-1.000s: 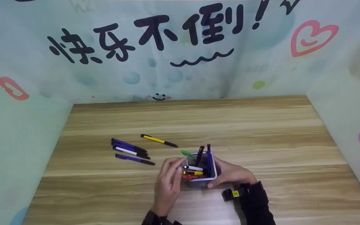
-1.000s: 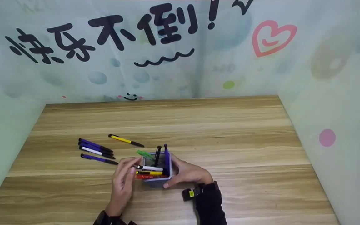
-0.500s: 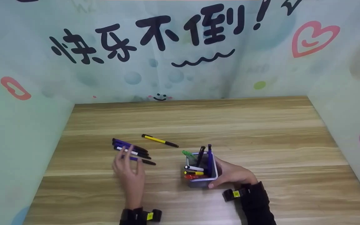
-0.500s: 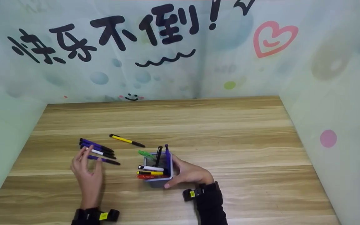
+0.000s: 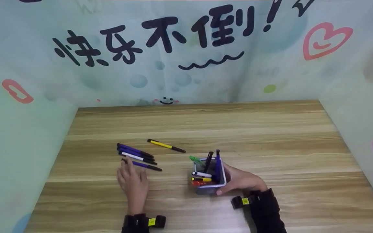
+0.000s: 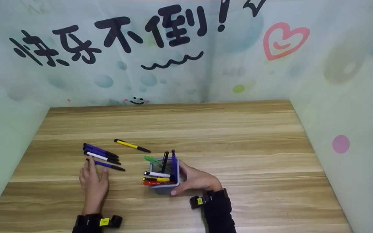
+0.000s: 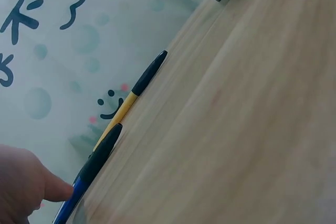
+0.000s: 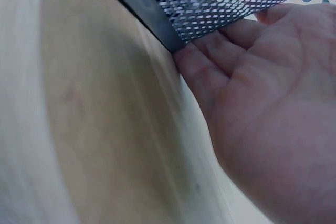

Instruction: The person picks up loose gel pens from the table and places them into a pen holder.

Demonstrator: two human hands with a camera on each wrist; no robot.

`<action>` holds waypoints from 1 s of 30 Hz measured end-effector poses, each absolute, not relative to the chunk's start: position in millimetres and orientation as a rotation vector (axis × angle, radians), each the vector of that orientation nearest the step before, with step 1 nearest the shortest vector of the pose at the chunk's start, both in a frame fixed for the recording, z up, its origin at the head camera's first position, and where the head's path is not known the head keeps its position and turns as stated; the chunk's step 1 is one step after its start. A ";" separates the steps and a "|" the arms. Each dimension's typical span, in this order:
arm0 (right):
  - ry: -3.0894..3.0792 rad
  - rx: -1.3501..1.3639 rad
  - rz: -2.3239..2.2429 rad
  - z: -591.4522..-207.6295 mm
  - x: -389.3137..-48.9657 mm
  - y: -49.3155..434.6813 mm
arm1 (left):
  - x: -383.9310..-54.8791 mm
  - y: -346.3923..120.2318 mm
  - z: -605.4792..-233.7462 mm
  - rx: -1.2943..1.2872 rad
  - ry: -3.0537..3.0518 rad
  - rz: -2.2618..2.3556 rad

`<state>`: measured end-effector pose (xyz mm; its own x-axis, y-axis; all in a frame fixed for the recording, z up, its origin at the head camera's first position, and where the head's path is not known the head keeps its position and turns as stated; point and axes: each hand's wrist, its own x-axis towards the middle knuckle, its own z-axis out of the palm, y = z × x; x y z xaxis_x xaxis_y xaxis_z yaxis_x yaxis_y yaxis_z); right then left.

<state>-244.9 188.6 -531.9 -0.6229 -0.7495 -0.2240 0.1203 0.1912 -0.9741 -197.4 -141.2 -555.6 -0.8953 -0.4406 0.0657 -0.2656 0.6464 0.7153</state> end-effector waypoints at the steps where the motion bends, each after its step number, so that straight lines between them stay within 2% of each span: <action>1: 1.747 -0.595 -1.521 -531.8 -244.9 188.7 | -197.6 -141.1 -555.7 0.574 -2.641 -1.074; 30: 1.794 -0.598 -1.487 -530.7 -244.3 188.7 | -195.0 -140.3 -549.5 0.673 -2.555 -1.061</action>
<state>-244.3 188.7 -530.7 -0.6336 -0.7376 -0.2332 0.0923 0.2272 -0.9695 -195.0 -140.3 -549.5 -0.8474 -0.5235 0.0884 -0.3069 0.6189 0.7230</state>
